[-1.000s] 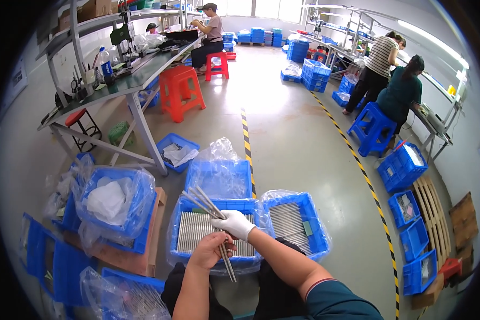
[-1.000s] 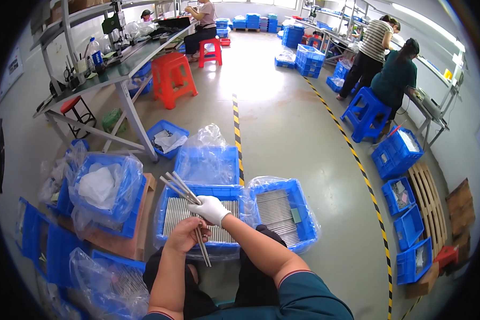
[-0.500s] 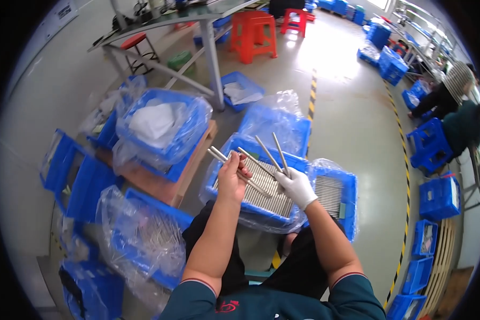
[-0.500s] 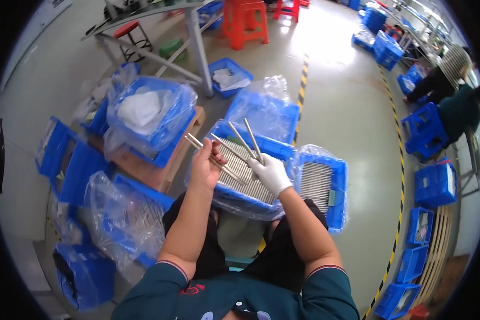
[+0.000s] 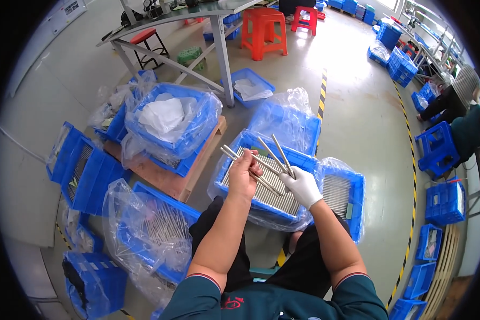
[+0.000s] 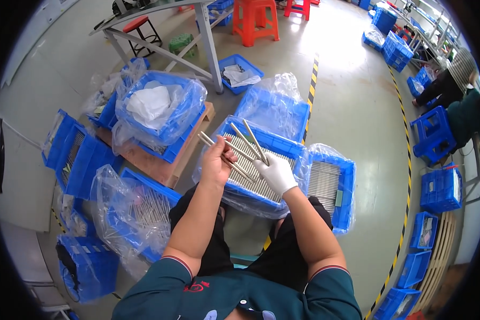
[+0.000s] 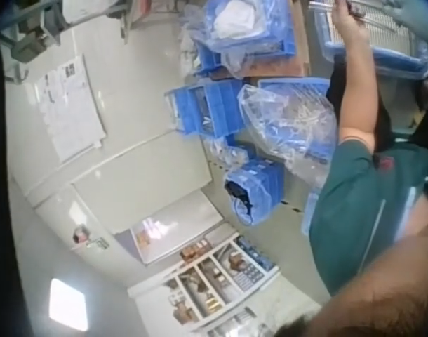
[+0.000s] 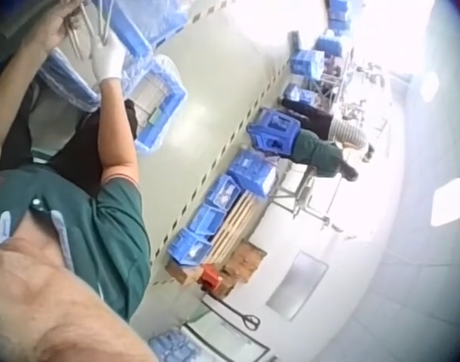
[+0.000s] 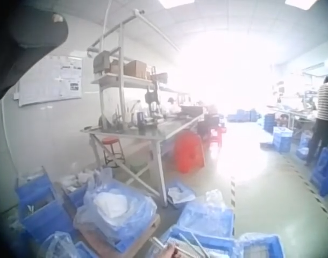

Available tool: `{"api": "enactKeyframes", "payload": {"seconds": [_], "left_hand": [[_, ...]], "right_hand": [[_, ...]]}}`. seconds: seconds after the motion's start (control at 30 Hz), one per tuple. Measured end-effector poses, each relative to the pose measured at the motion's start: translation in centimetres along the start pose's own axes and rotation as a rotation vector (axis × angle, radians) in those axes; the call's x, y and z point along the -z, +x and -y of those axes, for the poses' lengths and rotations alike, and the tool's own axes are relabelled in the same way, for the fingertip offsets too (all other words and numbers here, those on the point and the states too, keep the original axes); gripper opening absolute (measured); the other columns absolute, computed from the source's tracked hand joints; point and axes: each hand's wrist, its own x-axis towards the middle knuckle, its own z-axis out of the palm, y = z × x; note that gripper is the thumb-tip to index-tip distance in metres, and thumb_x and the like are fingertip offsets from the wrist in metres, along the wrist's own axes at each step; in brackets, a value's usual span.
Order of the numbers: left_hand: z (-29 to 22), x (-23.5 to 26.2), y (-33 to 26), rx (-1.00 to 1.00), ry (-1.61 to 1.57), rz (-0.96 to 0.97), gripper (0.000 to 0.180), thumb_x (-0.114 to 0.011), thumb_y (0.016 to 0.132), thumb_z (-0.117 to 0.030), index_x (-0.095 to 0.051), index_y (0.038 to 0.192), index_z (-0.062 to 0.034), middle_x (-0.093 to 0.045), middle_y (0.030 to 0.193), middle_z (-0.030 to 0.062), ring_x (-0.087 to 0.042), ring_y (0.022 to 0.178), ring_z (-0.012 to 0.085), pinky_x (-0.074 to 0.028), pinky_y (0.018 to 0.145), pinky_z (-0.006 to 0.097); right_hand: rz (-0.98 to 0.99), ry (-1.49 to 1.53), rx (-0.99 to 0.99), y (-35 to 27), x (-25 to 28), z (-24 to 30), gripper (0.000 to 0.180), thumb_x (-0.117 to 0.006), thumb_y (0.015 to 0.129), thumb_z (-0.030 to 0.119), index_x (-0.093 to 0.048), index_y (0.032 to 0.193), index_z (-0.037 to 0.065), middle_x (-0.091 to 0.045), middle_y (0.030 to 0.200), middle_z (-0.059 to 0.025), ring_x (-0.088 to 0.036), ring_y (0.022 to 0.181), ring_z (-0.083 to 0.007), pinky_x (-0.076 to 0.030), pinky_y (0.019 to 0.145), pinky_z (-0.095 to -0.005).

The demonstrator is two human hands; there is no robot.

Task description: Sorting and checking long metal rods from blue bins and then picking up small metal components from a tray on a workbench.

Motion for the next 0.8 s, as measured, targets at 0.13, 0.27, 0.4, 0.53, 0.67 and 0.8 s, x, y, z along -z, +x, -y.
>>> {"api": "enactKeyframes", "payload": {"seconds": [0.13, 0.27, 0.4, 0.53, 0.67, 0.8], "left_hand": [[2.0, -1.2, -1.2, 0.116, 0.109, 0.002, 0.029, -0.057, 0.09, -0.028, -0.059, 0.098, -0.0009, -0.041, 0.062, -0.0033, -0.039, 0.051, 0.0064, -0.035, 0.047, 0.021], [1.7, -1.3, -1.1, 0.098, 0.161, 0.029, 0.026, -0.056, 0.091, -0.026, -0.059, 0.098, -0.0017, -0.04, 0.062, -0.0044, -0.036, 0.05, 0.0048, -0.031, 0.045, 0.02], [1.1, -1.3, -1.2, 0.109, 0.228, 0.062, 0.022, -0.056, 0.091, -0.023, -0.06, 0.097, -0.0021, -0.038, 0.06, -0.006, -0.032, 0.047, 0.0034, -0.026, 0.043, 0.019], [2.7, -2.2, -3.1, 0.165, 0.38, 0.07, 0.021, -0.056, 0.091, -0.025, -0.064, 0.094, -0.0064, -0.039, 0.058, -0.0082, -0.031, 0.047, 0.0014, -0.024, 0.041, 0.019], [3.5, -2.5, -2.5, 0.053, 0.424, 0.006, 0.024, -0.049, 0.094, -0.027, -0.059, 0.092, -0.0048, -0.041, 0.058, -0.0063, -0.033, 0.046, 0.003, -0.027, 0.044, 0.018], [2.8, -1.6, -2.6, 0.144, 0.56, 0.111, 0.024, -0.048, 0.093, -0.027, -0.056, 0.082, -0.0074, -0.04, 0.056, -0.0068, -0.033, 0.047, 0.0022, -0.024, 0.044, 0.019]], "right_hand": [[-0.046, 0.104, 0.0, 0.8, -1.1, -0.4, 0.02, -0.055, 0.087, 0.018, -0.059, 0.089, -0.001, -0.054, 0.064, -0.0014, -0.051, 0.056, -0.0073, -0.042, 0.054, -0.0243], [-0.07, 0.293, -0.022, 1.1, -1.6, -0.4, 0.025, -0.053, 0.088, 0.014, -0.06, 0.106, -0.001, -0.052, 0.065, 0.0003, -0.048, 0.053, -0.0062, -0.039, 0.049, -0.022], [0.079, 0.569, -0.148, 0.8, -1.2, 0.2, 0.026, -0.054, 0.088, 0.014, -0.058, 0.11, 0.003, -0.046, 0.06, 0.0021, -0.04, 0.046, -0.0052, -0.03, 0.042, -0.0206], [0.112, 0.727, -0.282, 0.4, -1.1, 1.1, 0.027, -0.054, 0.09, 0.02, -0.055, 0.112, 0.005, -0.047, 0.059, 0.0012, -0.037, 0.04, -0.0046, -0.025, 0.036, -0.0193], [0.048, 0.688, -0.213, 0.4, -1.3, 1.0, 0.02, -0.055, 0.088, 0.021, -0.059, 0.099, 0.005, -0.055, 0.063, -0.0023, -0.047, 0.045, -0.0077, -0.034, 0.039, -0.0215], [-0.184, 0.434, -0.056, 3.2, -0.4, -2.4, 0.017, -0.059, 0.085, 0.021, -0.061, 0.086, 0.005, -0.051, 0.061, 0.0014, -0.044, 0.051, -0.0047, -0.034, 0.048, -0.021]]}}
